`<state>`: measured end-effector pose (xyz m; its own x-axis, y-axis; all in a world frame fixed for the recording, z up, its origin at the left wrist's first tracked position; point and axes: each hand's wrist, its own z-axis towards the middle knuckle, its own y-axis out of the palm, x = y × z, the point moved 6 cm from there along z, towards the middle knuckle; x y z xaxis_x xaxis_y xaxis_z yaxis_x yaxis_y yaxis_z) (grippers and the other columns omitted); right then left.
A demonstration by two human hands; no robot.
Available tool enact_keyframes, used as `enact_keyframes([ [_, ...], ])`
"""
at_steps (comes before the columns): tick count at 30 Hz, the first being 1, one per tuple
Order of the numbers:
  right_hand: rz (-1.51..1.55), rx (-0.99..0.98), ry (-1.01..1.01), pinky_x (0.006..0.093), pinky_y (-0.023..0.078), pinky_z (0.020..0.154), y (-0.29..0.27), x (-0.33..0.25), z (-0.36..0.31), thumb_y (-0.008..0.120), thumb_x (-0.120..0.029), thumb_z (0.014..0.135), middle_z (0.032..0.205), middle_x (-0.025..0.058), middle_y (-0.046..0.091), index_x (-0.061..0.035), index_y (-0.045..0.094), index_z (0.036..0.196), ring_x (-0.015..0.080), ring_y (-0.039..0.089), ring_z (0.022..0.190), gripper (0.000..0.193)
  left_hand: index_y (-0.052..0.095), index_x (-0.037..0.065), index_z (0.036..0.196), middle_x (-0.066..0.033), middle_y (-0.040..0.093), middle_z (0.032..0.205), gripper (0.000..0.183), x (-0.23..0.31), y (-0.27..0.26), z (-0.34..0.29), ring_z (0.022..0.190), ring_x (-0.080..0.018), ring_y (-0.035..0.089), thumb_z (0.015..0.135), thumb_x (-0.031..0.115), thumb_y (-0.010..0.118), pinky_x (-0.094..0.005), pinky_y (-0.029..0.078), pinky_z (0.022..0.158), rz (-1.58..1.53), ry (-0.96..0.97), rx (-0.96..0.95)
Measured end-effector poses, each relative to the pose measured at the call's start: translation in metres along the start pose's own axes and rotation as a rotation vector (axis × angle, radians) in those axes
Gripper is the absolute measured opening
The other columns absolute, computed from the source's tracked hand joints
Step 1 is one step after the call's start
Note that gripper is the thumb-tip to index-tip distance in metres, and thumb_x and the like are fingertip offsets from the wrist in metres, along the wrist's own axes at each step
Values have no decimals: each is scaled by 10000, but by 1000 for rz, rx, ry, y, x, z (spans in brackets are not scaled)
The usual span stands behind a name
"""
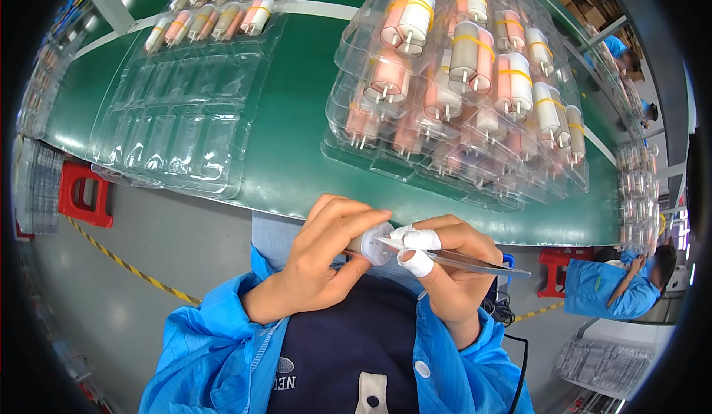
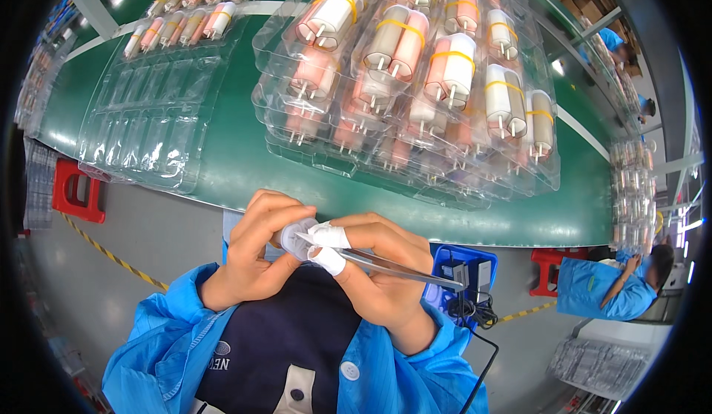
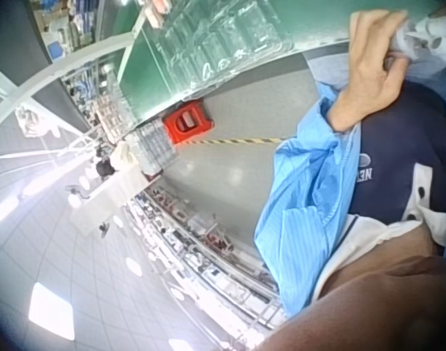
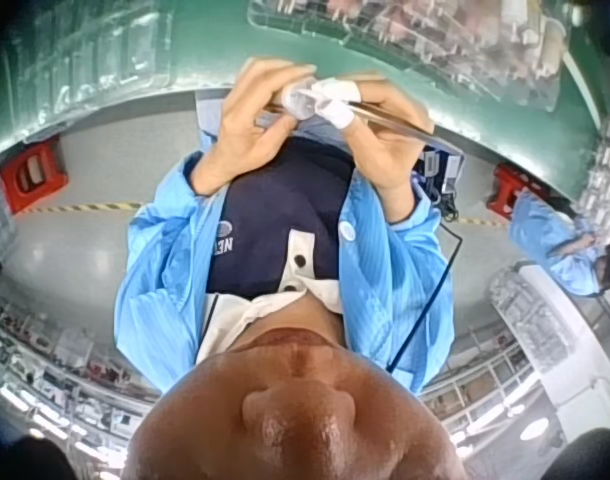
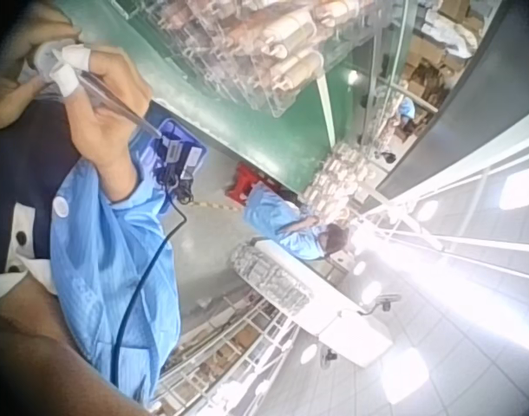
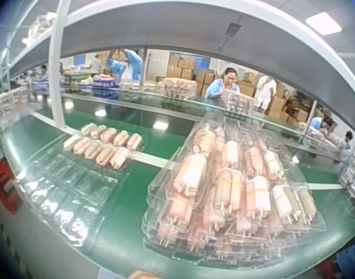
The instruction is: The person uses tweezers to insert small white components into the top of cylindrical items with pink and yellow bands. They repeatedly pick up a cylinder from a clear plastic tray, perform the insertion, and place the item back into the tray. The process is repeated for multiple units on a green factory table.
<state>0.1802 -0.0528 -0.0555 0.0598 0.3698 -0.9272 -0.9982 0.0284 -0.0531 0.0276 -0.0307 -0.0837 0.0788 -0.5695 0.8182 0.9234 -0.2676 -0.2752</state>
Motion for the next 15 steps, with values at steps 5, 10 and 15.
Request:
enact_keyframes([
  [5, -15, -13, -8, 261, 527, 624, 0, 1, 1, 708, 24, 765, 860, 174, 685, 43, 671, 897, 192, 672, 736, 139, 591, -29, 1151, -158, 569, 1025, 554, 1, 1, 1, 887, -288, 536, 606, -117, 641, -314, 497, 603, 23, 24, 2],
  [10, -67, -73, -30, 264, 530, 625, 0, -3, 4, 703, 27, 759, 861, 178, 686, 41, 672, 891, 197, 675, 737, 136, 593, -30, 1147, -158, 572, 1025, 553, 1, 0, 1, 878, -293, 535, 602, -112, 644, -334, 476, 643, 19, 24, -4],
  [15, 21, -24, -22, 267, 532, 624, -2, 3, 1, 703, 29, 750, 861, 179, 687, 40, 674, 885, 204, 678, 739, 138, 594, -28, 1149, -157, 571, 1030, 544, 1, 0, 1, 879, -296, 530, 611, -95, 651, -350, 465, 688, 19, 34, -37],
])
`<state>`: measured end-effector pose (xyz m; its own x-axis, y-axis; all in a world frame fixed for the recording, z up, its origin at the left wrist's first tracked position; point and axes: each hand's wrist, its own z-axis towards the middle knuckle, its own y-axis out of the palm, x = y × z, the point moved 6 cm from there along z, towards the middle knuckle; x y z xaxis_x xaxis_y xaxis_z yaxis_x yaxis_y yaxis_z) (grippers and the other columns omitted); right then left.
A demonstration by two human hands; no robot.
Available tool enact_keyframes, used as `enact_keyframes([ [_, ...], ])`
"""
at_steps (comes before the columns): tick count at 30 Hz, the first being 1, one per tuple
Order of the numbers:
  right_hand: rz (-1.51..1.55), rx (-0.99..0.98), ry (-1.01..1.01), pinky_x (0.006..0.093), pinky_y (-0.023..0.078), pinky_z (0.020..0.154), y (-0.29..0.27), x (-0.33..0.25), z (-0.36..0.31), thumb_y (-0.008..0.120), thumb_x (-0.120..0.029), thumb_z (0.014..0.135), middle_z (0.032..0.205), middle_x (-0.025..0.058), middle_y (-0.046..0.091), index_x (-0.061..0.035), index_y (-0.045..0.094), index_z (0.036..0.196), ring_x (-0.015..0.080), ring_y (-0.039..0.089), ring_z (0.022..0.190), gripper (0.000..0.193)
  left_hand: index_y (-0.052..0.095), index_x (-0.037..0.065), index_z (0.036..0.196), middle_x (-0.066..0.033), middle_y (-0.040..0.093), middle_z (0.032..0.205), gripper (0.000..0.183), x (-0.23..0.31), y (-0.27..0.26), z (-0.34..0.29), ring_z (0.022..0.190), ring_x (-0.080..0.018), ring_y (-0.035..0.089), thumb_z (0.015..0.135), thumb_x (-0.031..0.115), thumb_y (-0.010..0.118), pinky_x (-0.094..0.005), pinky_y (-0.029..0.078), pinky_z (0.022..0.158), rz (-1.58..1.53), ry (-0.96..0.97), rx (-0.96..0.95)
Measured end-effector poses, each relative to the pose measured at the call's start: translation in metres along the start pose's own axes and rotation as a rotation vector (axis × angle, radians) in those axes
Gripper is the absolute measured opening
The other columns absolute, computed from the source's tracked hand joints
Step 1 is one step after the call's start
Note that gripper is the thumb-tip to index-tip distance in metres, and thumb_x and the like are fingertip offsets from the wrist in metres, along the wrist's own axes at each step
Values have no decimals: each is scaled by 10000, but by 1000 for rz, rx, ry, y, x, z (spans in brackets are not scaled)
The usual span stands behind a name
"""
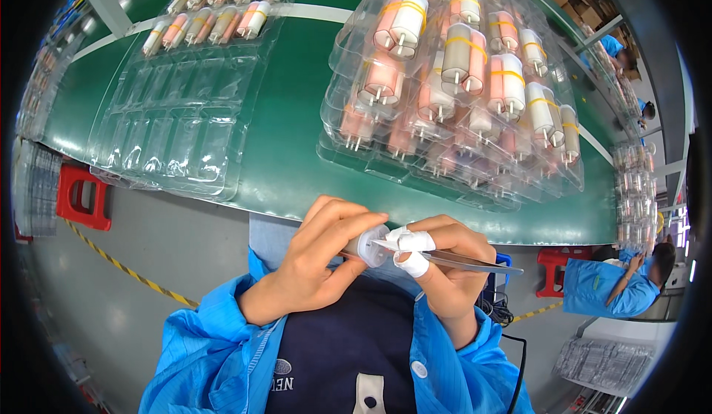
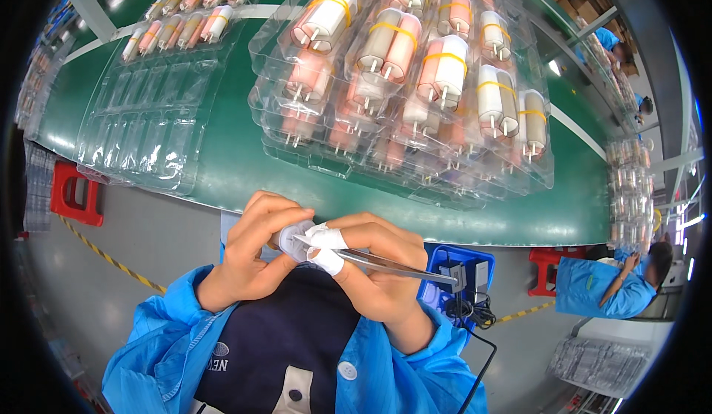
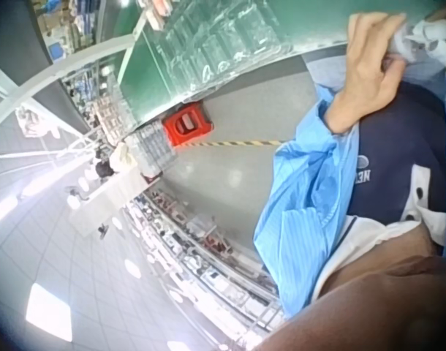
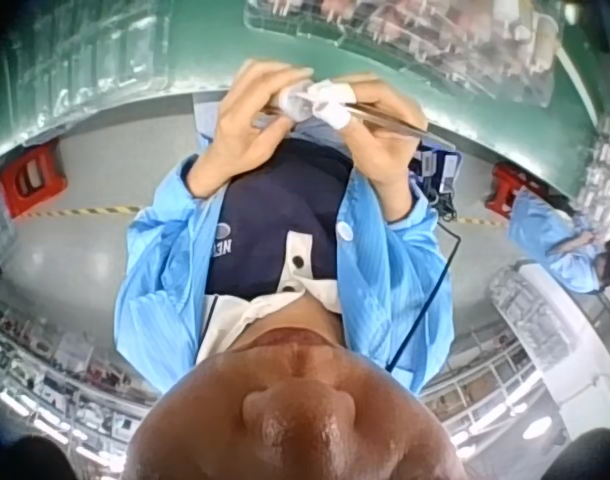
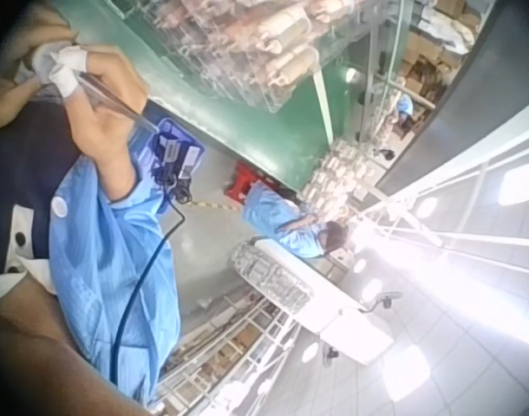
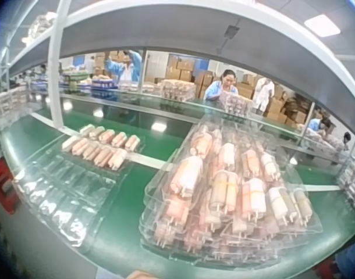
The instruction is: The person uses tweezers to insert small white components into the top of cylindrical items with pink and yellow bands. They repeatedly pick up a cylinder from a clear plastic tray, perform the insertion, and place the item back into the tray. The process is repeated for multiple units on a green factory table.
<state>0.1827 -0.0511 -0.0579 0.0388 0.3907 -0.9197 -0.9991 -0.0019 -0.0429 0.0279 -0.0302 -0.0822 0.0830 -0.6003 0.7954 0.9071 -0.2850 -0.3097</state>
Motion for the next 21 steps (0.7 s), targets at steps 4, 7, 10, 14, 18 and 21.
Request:
enact_keyframes([
  [4, -13, -16, -28, 265, 530, 621, 1, -1, 1, 704, 24, 749, 864, 178, 687, 39, 677, 879, 205, 677, 732, 134, 588, -27, 1159, -158, 566, 1039, 552, 0, 0, 0, 889, -295, 525, 614, -99, 648, -347, 467, 680, -35, -23, -17],
  [7, -68, -44, -41, 264, 528, 614, 1, -5, 3, 701, 20, 749, 858, 175, 685, 40, 677, 876, 203, 676, 724, 131, 584, -24, 1167, -158, 563, 1045, 560, -1, -1, 1, 893, -296, 522, 616, -110, 644, -344, 474, 676, -41, -25, -33],
  [10, -104, -53, -53, 260, 520, 603, 1, -6, 4, 692, 27, 739, 843, 168, 681, 44, 671, 865, 198, 671, 709, 129, 589, -30, 1157, -159, 570, 1036, 521, 0, 0, 2, 893, -289, 530, 644, -77, 663, -345, 474, 693, -43, -53, -34],
  [14, -163, -89, -30, 252, 496, 576, 4, -13, 9, 667, 41, 722, 804, 148, 668, 42, 658, 846, 181, 652, 671, 124, 603, -45, 1133, -161, 581, 1018, 456, 0, 2, 1, 893, -273, 544, 687, -12, 693, -343, 471, 709, -11, -76, -26],
  [18, -196, -123, 13, 242, 471, 551, 4, -17, 11, 652, 46, 713, 773, 127, 655, 34, 652, 836, 167, 629, 632, 124, 596, -47, 1141, -152, 577, 1026, 476, 4, 3, 2, 896, -267, 541, 672, -26, 682, -313, 482, 660, 101, 39, -46],
  [21, -211, -119, 19, 242, 467, 551, 4, -17, 12, 657, 42, 723, 767, 118, 656, 28, 655, 836, 160, 626, 630, 113, 588, -45, 1156, -148, 578, 1037, 483, 3, 3, 2, 909, -250, 550, 683, -31, 687, -283, 487, 621, 132, 41, -59],
])
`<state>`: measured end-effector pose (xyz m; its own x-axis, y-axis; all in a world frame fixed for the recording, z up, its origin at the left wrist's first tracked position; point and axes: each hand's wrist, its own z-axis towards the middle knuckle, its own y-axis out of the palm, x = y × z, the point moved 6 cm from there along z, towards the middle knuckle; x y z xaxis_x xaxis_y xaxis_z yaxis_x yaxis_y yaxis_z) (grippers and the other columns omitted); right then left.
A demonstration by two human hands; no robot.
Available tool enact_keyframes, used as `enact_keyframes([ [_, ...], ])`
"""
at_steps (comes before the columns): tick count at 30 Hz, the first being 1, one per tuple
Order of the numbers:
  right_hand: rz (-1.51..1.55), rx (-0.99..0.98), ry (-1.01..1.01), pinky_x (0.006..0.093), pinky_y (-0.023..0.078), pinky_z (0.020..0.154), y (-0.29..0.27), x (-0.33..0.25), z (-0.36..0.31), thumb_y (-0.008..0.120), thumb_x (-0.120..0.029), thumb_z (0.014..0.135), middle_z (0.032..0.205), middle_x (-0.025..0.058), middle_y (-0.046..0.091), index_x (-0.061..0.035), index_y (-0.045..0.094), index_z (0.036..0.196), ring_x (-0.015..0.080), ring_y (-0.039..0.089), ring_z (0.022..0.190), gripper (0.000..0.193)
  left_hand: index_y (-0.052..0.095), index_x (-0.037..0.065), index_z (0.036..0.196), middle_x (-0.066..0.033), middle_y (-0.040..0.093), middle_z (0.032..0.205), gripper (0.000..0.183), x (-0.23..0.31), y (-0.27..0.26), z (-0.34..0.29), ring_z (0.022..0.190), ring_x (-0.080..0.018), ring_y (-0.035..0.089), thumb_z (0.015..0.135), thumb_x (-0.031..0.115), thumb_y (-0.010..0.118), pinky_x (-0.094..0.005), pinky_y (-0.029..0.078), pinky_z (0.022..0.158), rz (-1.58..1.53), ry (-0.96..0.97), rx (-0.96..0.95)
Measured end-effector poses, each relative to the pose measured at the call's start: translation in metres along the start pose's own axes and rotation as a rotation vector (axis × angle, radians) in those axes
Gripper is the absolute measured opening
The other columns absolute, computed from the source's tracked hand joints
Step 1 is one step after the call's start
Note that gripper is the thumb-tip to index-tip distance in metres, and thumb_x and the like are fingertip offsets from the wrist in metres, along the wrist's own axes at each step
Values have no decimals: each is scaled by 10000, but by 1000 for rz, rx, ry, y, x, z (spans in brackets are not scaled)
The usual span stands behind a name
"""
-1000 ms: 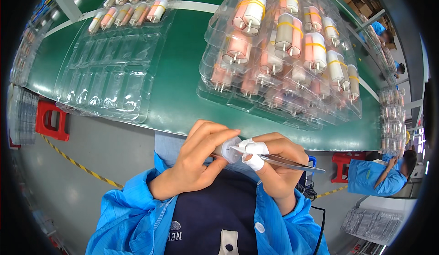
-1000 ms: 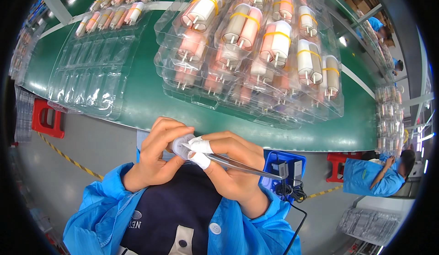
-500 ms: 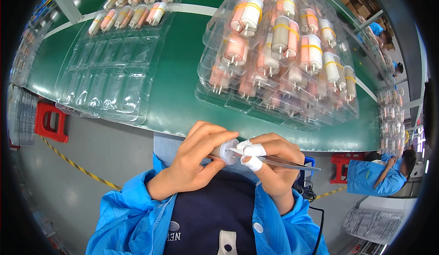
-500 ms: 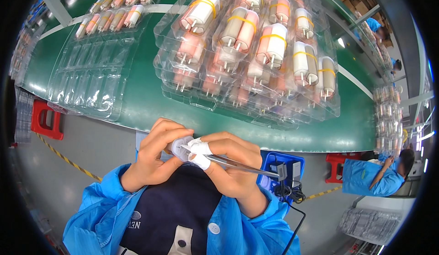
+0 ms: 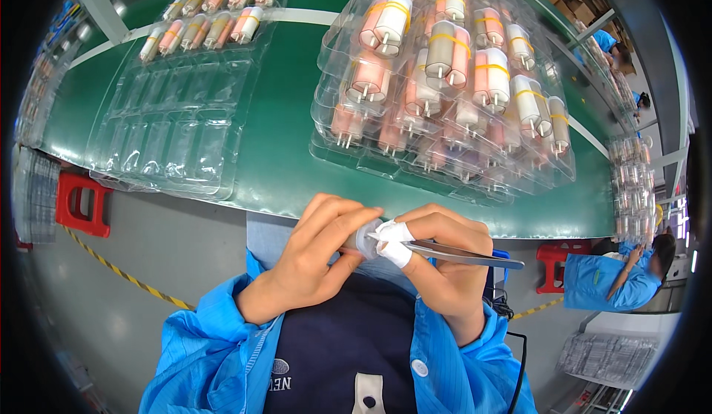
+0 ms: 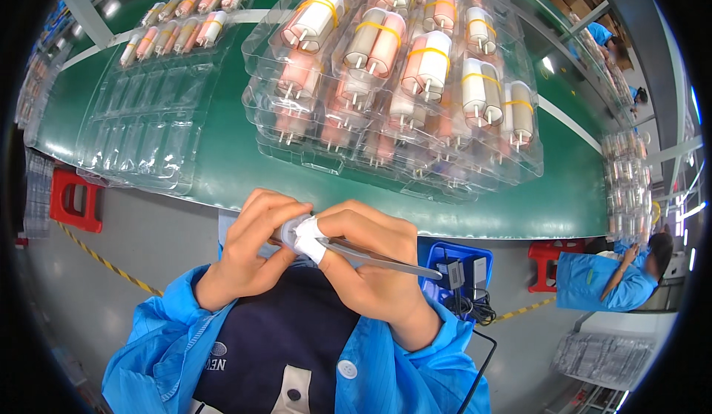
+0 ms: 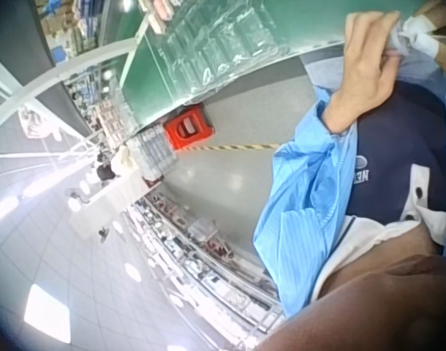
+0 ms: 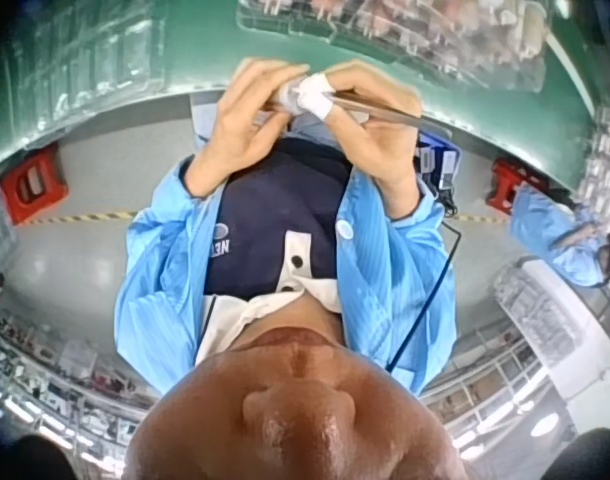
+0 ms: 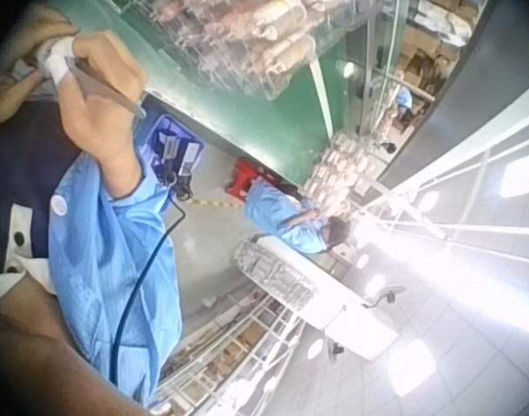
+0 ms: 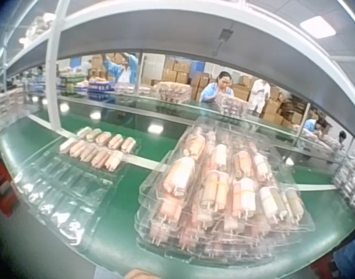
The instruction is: The person uses tweezers to insert small white components into the top of cylindrical items with pink and yellow bands. They repeatedly pick up a cylinder from a clear plastic tray, perform the insertion, and place the item back into the tray. The process is repeated for multiple units on a green factory table.
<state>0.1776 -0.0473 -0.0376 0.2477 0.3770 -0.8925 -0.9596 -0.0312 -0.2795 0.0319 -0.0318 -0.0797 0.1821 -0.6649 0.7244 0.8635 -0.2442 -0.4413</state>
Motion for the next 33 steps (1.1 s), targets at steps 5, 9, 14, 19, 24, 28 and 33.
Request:
enact_keyframes([
  [5, 239, 93, 55, 257, 487, 609, -1, 13, -2, 696, 17, 759, 815, 122, 673, 27, 666, 861, 158, 642, 714, 107, 580, -28, 1181, -144, 584, 1049, 494, -5, -2, -5, 916, -214, 571, 703, -30, 707, -258, 491, 624, -166, -130, 8],
  [9, 357, 199, 90, 271, 504, 667, -9, 19, -11, 719, 4, 766, 875, 141, 676, 27, 669, 902, 168, 645, 777, 147, 578, -20, 1190, -137, 579, 1066, 503, -4, -4, -4, 914, -197, 581, 707, -27, 718, -242, 496, 637, -235, -153, 4],
  [14, 286, 157, 36, 282, 523, 688, -8, 17, -10, 720, 6, 760, 896, 160, 674, 34, 665, 920, 186, 656, 789, 172, 572, -19, 1202, -130, 573, 1072, 495, -6, -3, -6, 933, -185, 591, 729, -19, 716, -241, 499, 653, -294, -197, 9],
  [19, 240, 131, 9, 291, 535, 688, -6, 13, -8, 712, 14, 753, 895, 171, 678, 40, 667, 915, 203, 669, 800, 171, 572, -18, 1201, -131, 581, 1056, 488, -8, -3, -6, 922, -207, 583, 735, -4, 717, -268, 489, 693, -337, -204, 23],
  [24, 174, 110, 3, 286, 532, 683, -5, 13, -7, 709, 20, 743, 872, 171, 683, 40, 672, 914, 207, 671, 789, 177, 580, -11, 1189, -138, 600, 1031, 498, -9, -2, -8, 899, -265, 559, 708, -2, 711, -328, 457, 780, -383, -252, 47],
  [28, 152, 111, 11, 282, 529, 668, -5, 14, -7, 708, 21, 740, 865, 169, 684, 39, 674, 906, 207, 672, 776, 170, 582, -12, 1184, -141, 601, 1030, 498, -8, -1, -7, 899, -271, 557, 702, -10, 706, -337, 450, 781, -368, -248, 38],
  [33, 155, 112, 11, 280, 528, 660, -5, 15, -8, 708, 22, 742, 862, 166, 686, 36, 675, 903, 205, 673, 770, 165, 583, -12, 1181, -144, 603, 1031, 507, -8, -2, -7, 902, -276, 557, 687, -19, 701, -340, 449, 781, -358, -243, 34],
])
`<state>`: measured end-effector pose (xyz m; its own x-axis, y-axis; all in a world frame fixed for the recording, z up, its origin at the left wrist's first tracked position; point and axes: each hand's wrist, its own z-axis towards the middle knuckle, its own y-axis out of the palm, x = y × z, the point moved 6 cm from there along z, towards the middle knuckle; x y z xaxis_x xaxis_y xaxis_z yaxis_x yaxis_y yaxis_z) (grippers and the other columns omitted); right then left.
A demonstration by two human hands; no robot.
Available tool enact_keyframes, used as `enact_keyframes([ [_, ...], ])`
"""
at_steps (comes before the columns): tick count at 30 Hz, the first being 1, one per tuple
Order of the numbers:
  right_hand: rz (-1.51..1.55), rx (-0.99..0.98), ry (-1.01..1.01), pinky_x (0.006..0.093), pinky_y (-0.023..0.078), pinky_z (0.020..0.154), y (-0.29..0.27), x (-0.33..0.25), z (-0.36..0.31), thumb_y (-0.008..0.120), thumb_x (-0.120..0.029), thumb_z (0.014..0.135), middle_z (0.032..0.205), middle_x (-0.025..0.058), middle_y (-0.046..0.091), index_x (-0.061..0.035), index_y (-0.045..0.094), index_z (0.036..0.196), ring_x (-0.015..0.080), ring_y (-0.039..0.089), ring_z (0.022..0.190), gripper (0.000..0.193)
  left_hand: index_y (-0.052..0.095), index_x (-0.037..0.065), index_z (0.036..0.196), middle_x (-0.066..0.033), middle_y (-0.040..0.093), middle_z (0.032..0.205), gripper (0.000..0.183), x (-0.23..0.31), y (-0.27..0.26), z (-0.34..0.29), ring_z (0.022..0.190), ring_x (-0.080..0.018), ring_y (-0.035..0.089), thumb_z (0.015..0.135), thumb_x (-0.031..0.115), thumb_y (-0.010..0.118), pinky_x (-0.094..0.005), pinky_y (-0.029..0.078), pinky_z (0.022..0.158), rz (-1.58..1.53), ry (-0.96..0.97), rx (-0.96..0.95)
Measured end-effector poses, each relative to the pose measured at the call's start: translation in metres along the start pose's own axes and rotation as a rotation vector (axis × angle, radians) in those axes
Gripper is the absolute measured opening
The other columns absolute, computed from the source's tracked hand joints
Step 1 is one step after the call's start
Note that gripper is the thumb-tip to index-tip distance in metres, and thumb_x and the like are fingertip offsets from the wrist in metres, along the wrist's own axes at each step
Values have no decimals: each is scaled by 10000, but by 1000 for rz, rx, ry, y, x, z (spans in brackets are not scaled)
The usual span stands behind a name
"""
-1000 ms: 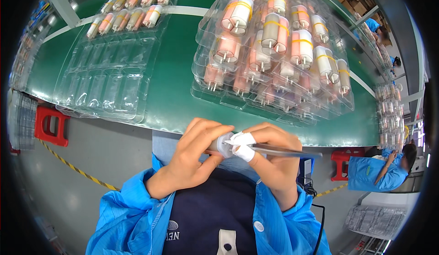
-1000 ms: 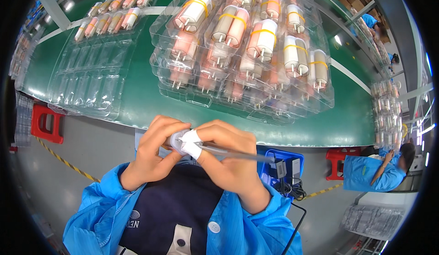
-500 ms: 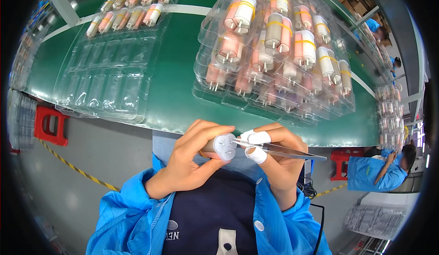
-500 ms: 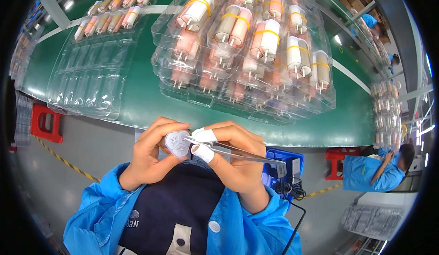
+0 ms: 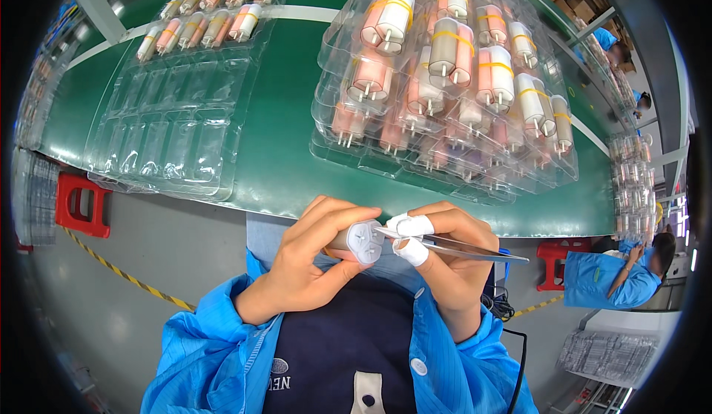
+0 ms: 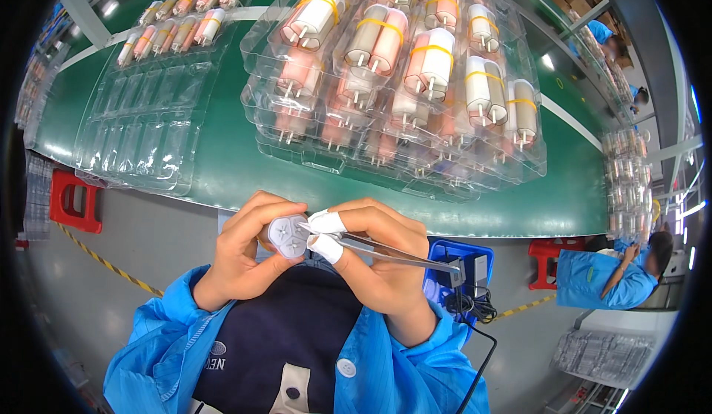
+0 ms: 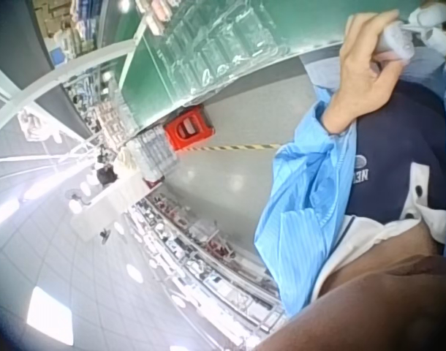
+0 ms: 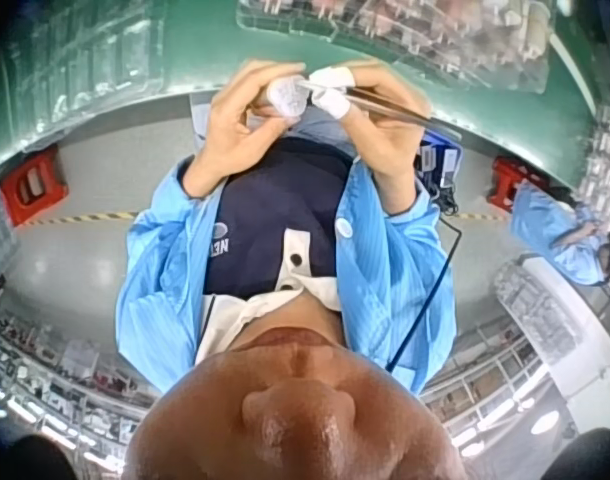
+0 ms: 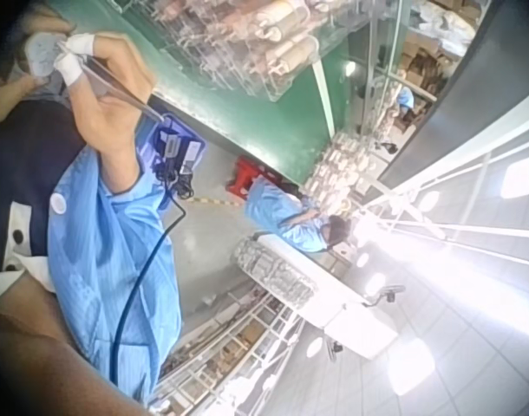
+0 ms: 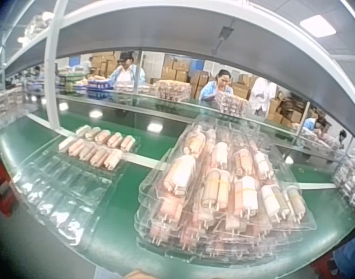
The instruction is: The person uses tweezers to insert small white components into the top of cylindrical items with pink and yellow bands. They repeatedly pick up a cylinder from a clear plastic tray, perform the insertion, and place the item back into the tray. The process is repeated for multiple units on a green factory table.
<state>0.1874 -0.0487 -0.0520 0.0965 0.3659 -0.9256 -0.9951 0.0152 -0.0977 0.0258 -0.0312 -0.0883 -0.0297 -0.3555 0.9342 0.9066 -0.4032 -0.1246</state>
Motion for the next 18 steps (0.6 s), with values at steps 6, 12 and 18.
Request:
enact_keyframes([
  [6, 1, 7, 7, 278, 527, 656, 0, 0, 0, 712, 20, 741, 850, 164, 687, 33, 678, 889, 201, 674, 760, 153, 569, -27, 1203, -121, 571, 1066, 482, -2, -1, 0, 918, -160, 585, 752, 25, 731, -224, 488, 653, 64, 43, -50],
  [12, -2, 3, 7, 276, 527, 654, 0, 0, 0, 714, 23, 743, 850, 165, 689, 34, 679, 882, 199, 675, 753, 144, 571, -28, 1200, -123, 570, 1066, 484, -2, -1, -1, 904, -159, 585, 749, 32, 736, -222, 485, 639, 70, 52, -48],
  [18, 121, 68, 32, 275, 530, 646, 0, 5, -3, 705, 25, 742, 846, 170, 692, 36, 680, 874, 201, 677, 737, 134, 588, -10, 1175, -146, 604, 1039, 516, 1, -1, 0, 894, -273, 554, 673, -26, 705, -334, 453, 762, -12, 16, -4],
])
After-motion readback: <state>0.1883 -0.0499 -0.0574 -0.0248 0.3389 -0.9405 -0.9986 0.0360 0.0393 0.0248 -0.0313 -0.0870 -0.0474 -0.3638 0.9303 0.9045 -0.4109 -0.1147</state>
